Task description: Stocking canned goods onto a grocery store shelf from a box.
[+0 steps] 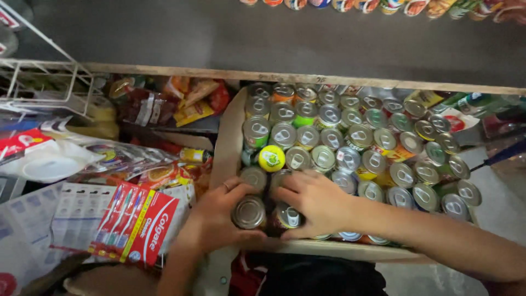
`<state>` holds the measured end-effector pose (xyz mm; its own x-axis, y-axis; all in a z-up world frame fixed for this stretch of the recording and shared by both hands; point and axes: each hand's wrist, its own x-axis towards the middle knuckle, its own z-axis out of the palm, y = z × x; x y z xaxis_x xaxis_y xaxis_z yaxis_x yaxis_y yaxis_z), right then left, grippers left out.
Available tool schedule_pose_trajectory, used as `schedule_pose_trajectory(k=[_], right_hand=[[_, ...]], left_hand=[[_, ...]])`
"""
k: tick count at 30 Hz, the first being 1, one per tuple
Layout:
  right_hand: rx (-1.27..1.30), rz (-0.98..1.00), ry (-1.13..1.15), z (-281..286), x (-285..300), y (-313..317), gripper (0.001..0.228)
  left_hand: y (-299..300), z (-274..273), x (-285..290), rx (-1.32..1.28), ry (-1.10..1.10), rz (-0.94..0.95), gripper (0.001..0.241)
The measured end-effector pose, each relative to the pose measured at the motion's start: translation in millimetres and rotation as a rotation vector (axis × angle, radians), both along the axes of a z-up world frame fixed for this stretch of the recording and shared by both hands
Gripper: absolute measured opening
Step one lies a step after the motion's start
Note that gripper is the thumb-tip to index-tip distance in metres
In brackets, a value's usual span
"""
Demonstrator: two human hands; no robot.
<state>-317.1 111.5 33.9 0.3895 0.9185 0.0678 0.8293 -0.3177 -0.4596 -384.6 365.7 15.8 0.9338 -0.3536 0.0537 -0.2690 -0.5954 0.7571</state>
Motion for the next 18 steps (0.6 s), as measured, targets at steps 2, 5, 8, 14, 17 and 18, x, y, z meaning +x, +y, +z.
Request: schedule_pose_trajectory(k=[2,5,8,14,17,18], right_hand=[[-0.012,-0.030,-0.051,-1.9,-8.4,-2.0,0.078],[-0.031,-0.090,-0.078,-9.4,-13.3,-8.2,0.076],[0.001,-0.143,0.038,-14.5,-22.2,-16.6,0.067],[0.363,-0.260,0.212,14.9,-11.7,-35.6,0.059],[0.639,-0.347,0.354,25.4,5.8,-59.5,0.057],[0.798,-0.385,0.448,28.6,13.7,-69.8,0.054]], left_hand=[[-3.6,-6.5,-11.5,-0.025,-0.085,0.083,0.076],[-7.5,-14.0,-19.6,-0.043,-0.105,0.196,0.072],[-11.2,-18.9,-23.3,-0.112,0.009,0.248,0.073],[-13.1,-37.4,-9.6,-0.721,-0.015,0.229,0.079],[-23.3,-31.4,10.2,-1.166,0.138,0.097,0.081],[-29.3,-26.9,20.4,-1.335,0.241,0.024,0.080]])
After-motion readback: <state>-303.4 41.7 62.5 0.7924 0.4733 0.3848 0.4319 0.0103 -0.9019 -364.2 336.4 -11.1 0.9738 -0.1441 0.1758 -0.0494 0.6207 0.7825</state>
